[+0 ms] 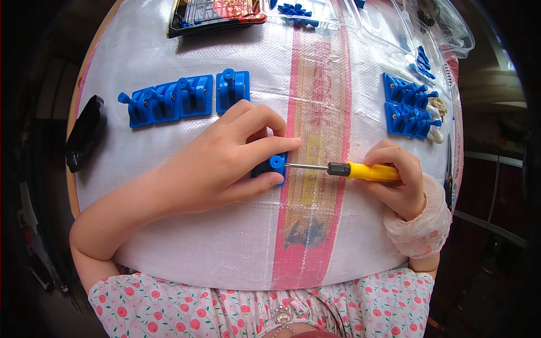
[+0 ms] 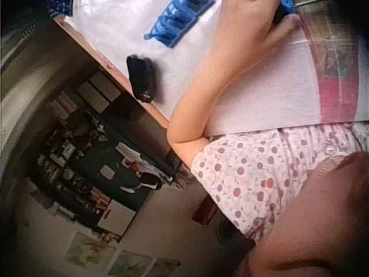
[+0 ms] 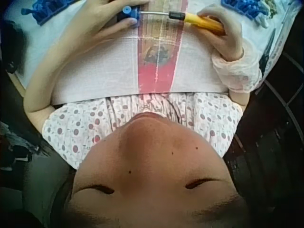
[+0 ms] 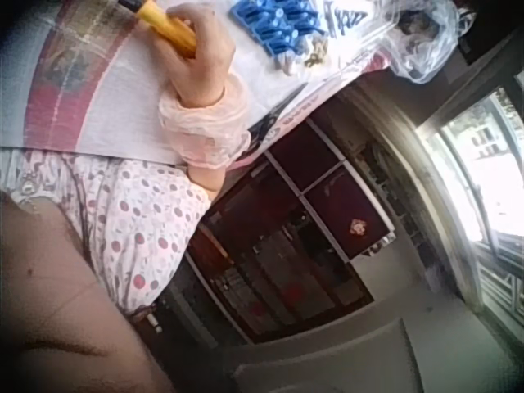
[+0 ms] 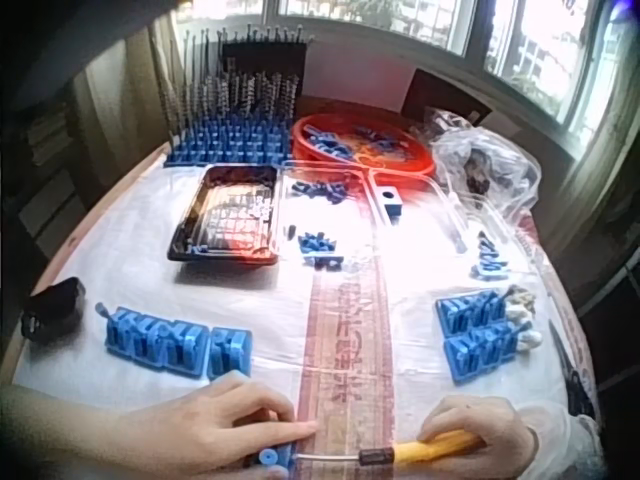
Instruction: Assembling blue plastic components using a yellow-handled screwdriver.
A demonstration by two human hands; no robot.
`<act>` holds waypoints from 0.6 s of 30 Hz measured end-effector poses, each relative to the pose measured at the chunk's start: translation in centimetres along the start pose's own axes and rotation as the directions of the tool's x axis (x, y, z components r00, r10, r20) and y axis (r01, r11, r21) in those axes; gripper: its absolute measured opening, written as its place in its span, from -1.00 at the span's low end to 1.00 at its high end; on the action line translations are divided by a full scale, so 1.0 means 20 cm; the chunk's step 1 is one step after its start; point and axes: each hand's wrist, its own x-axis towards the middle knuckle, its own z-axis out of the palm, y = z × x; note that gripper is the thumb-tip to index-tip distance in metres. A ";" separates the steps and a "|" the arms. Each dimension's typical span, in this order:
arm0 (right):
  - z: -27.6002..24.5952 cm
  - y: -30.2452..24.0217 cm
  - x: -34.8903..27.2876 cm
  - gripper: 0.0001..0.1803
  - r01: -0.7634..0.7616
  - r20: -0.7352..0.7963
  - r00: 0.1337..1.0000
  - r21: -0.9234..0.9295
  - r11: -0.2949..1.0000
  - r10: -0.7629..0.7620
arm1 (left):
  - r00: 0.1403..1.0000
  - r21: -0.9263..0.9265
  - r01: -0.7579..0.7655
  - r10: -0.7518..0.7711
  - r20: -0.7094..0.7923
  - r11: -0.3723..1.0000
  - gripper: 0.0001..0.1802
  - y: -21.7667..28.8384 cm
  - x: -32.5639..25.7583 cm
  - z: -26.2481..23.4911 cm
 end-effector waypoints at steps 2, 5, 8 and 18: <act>0.00 0.01 0.01 -0.65 0.074 -0.033 0.997 -0.025 0.997 -0.075 | 1.000 0.000 -0.001 0.001 -0.001 1.000 -0.48 0.00 0.00 0.00; -0.02 0.02 0.02 -0.66 0.110 -0.012 0.994 -0.050 0.993 -0.111 | 1.000 -0.002 0.005 -0.005 0.008 1.000 -0.48 0.00 0.00 0.00; -0.03 0.01 0.02 -0.68 0.082 -0.010 0.996 -0.073 0.994 -0.083 | 1.000 0.001 0.004 -0.004 0.003 1.000 -0.48 0.00 0.00 0.00; -0.03 0.01 0.01 -0.65 0.017 0.019 1.000 0.050 0.999 -0.018 | 1.000 -0.009 0.004 -0.004 0.001 1.000 -0.48 0.00 0.00 0.00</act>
